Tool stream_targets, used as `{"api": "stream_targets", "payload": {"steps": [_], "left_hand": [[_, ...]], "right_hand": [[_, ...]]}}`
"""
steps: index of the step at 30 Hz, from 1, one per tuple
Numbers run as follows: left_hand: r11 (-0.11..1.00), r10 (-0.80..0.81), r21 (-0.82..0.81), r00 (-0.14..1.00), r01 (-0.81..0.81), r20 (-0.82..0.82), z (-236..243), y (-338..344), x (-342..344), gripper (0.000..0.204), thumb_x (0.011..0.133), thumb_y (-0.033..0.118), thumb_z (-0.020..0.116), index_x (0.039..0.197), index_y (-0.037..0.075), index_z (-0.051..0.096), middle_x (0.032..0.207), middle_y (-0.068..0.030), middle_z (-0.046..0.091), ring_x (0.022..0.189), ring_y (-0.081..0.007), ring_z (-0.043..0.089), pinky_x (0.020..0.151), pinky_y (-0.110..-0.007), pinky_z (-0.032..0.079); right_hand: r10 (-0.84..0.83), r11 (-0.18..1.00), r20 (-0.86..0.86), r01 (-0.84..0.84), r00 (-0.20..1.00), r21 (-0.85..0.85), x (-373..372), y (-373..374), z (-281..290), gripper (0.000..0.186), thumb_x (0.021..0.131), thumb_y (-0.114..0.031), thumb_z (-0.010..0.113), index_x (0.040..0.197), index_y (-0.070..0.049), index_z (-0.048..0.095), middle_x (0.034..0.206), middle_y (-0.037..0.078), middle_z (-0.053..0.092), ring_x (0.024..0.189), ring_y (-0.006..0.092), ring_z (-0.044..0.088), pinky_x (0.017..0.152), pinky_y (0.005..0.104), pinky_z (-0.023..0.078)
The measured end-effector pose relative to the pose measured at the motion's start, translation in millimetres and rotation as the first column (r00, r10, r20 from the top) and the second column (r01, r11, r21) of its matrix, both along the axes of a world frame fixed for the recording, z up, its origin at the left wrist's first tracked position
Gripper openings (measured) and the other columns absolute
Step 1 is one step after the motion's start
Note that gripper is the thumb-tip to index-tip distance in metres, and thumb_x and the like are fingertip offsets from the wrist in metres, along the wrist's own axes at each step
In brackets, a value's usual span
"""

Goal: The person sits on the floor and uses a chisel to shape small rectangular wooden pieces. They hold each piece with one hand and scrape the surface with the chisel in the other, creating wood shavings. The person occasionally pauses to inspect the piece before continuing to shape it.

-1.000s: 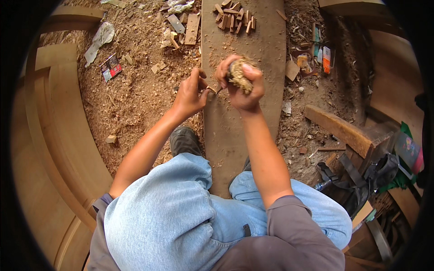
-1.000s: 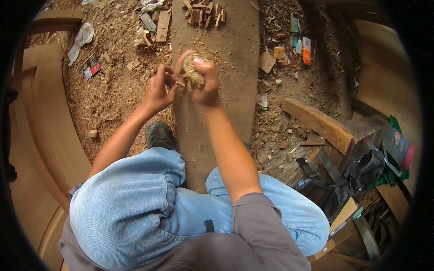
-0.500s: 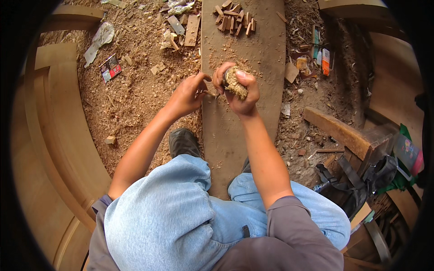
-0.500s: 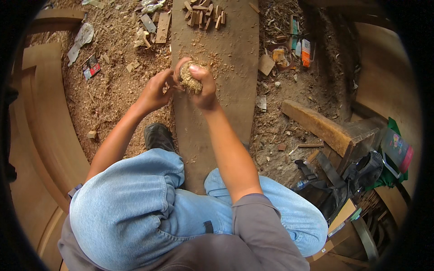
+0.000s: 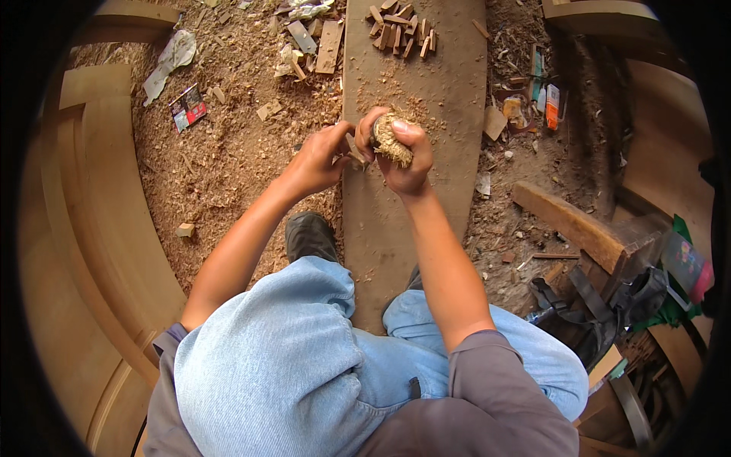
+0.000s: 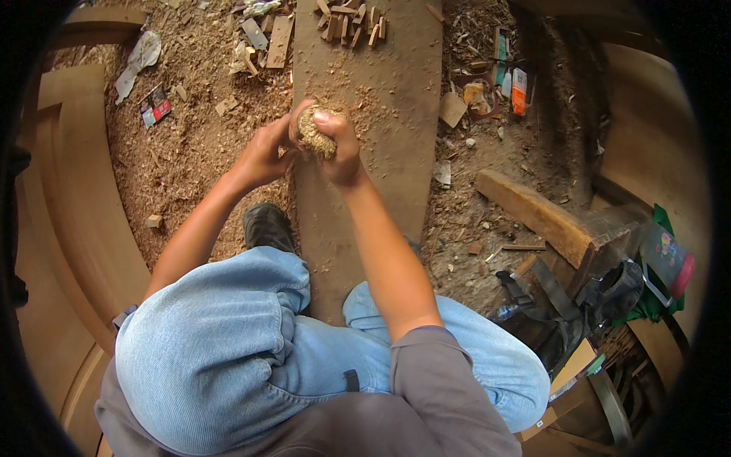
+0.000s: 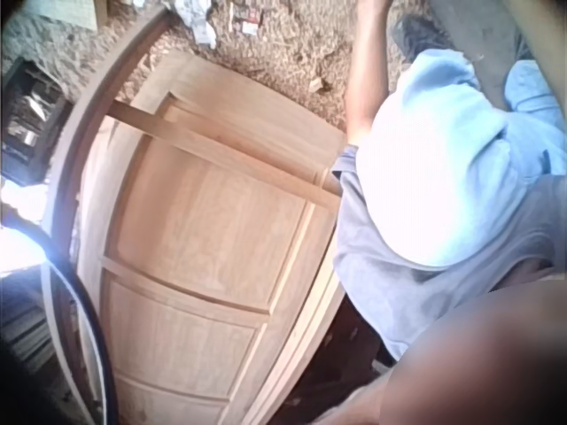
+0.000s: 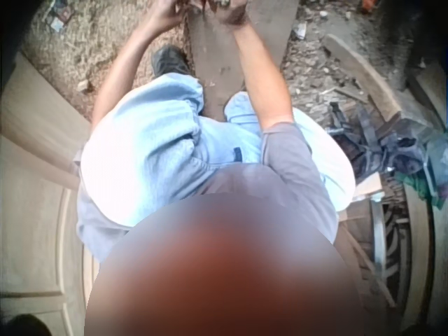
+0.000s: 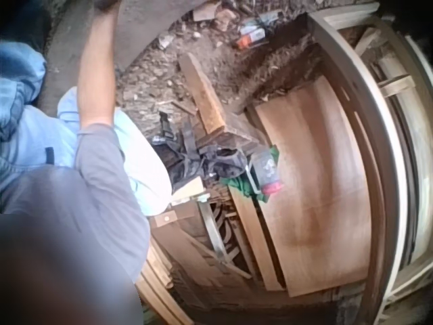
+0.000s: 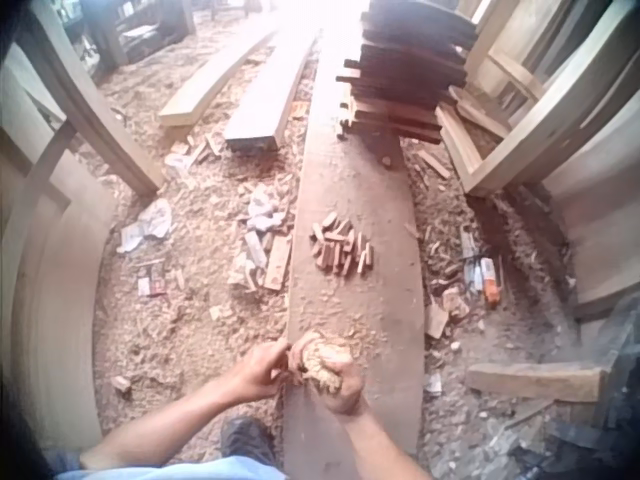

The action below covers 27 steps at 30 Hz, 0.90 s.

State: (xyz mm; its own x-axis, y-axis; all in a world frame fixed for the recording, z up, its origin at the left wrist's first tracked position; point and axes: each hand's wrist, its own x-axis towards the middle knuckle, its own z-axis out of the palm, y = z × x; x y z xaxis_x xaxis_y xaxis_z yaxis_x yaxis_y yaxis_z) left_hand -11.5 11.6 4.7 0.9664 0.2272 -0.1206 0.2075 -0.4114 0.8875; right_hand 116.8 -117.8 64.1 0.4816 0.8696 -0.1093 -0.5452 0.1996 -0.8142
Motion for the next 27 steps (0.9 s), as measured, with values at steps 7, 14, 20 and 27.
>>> {"api": "stream_targets", "payload": {"steps": [7, 14, 20, 27], "left_hand": [[1.000, 0.012, -0.022, 0.999, -0.011, 0.048, -0.6, -3.2, -3.4, 0.045, 0.072, -0.010, 0.070, 0.111, 0.002, 0.052, 0.082, -0.0144, 0.062, 0.078, -0.0332, 0.064, 0.069, -0.043, 0.050], [0.999, 0.002, -0.038, 0.999, -0.001, 0.033, -0.6, -4.5, -1.8, 0.044, 0.071, -0.010, 0.069, 0.110, 0.002, 0.052, 0.080, -0.0152, 0.062, 0.077, -0.0339, 0.065, 0.067, -0.043, 0.050], [1.000, 0.027, -0.007, 0.996, -0.027, 0.089, -2.4, -4.2, -0.9, 0.045, 0.072, -0.009, 0.067, 0.111, 0.002, 0.050, 0.079, -0.0155, 0.062, 0.077, -0.0350, 0.065, 0.067, -0.043, 0.050], [0.998, 0.040, -0.053, 0.999, -0.039, 0.020, 0.3, -6.9, -2.6, 0.044, 0.073, -0.009, 0.068, 0.111, 0.002, 0.048, 0.077, -0.0152, 0.062, 0.076, -0.0352, 0.065, 0.067, -0.043, 0.049]], "right_hand": [[-0.132, 0.990, 0.027, 0.131, 0.991, 0.048, 1.8, -1.4, -4.3, 0.044, 0.088, -0.042, 0.040, 0.083, 0.000, 0.052, 0.069, 0.010, 0.050, 0.062, 0.0170, 0.045, 0.060, 0.0304, 0.039], [-0.171, 0.975, -0.094, 0.182, 0.981, 0.125, -2.5, 0.1, -9.5, 0.043, 0.087, -0.041, 0.040, 0.082, 0.000, 0.053, 0.069, 0.011, 0.052, 0.060, 0.0172, 0.046, 0.055, 0.0324, 0.038], [-0.058, 0.998, 0.050, 0.059, 0.997, -0.010, -0.7, 0.6, -2.0, 0.043, 0.088, -0.041, 0.039, 0.081, 0.001, 0.051, 0.069, 0.011, 0.050, 0.060, 0.0168, 0.044, 0.058, 0.0305, 0.037], [-0.118, 0.993, -0.009, 0.117, 0.993, -0.034, -4.6, 4.0, 1.1, 0.043, 0.086, -0.043, 0.038, 0.081, -0.001, 0.050, 0.066, 0.010, 0.049, 0.059, 0.0166, 0.043, 0.058, 0.0297, 0.037]]}}
